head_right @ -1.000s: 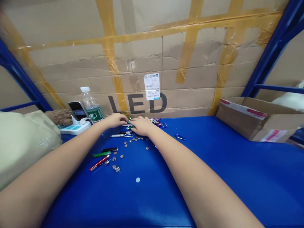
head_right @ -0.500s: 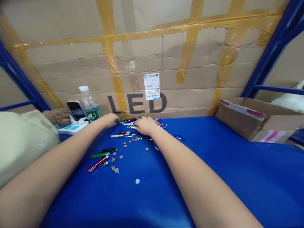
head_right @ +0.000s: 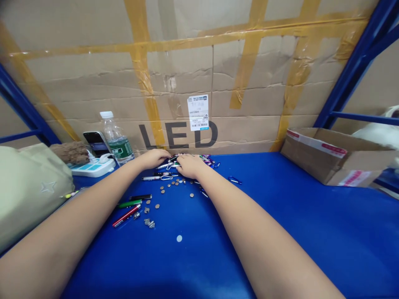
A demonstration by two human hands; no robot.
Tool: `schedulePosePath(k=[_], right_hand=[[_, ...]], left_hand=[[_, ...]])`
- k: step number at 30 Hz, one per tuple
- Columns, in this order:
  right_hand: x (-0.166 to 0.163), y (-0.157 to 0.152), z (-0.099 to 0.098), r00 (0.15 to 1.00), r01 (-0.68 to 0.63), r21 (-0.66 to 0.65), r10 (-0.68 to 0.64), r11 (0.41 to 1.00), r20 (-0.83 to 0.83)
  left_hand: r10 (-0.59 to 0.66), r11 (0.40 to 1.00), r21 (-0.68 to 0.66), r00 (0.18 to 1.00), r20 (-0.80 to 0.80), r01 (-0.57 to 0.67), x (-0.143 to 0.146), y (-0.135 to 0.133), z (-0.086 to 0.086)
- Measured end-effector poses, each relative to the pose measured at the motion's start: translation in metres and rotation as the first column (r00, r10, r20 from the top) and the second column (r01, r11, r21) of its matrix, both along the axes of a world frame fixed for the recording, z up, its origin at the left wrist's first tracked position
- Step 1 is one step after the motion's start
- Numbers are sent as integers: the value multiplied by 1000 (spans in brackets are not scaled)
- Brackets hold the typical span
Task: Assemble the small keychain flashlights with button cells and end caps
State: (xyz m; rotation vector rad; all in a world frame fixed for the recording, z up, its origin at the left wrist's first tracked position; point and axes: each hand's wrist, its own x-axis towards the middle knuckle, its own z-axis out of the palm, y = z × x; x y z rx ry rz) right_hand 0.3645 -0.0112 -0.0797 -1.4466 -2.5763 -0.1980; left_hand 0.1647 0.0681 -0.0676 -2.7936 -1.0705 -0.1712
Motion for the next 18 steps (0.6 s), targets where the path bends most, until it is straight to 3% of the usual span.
schedulePosePath(k=[6,11,14,18], right_hand=[[2,1,0,1000,16,37,-17,999,24],[5,5,-2,1000,-12,33,12,999,-18],[9,10,5,985,-26,25,30,999,-169],[18,10,30,900,-12,89,50,996,-432]], left_hand=[[119,993,-10,993,5,-119,-7,1,-1],[148,988,-38,989,-13,-148,-4,-4,7],[164,985,-45,984,-64,-167,-1,-14,22],[233,964,-84,955,-183,-251,-4,-48,50]])
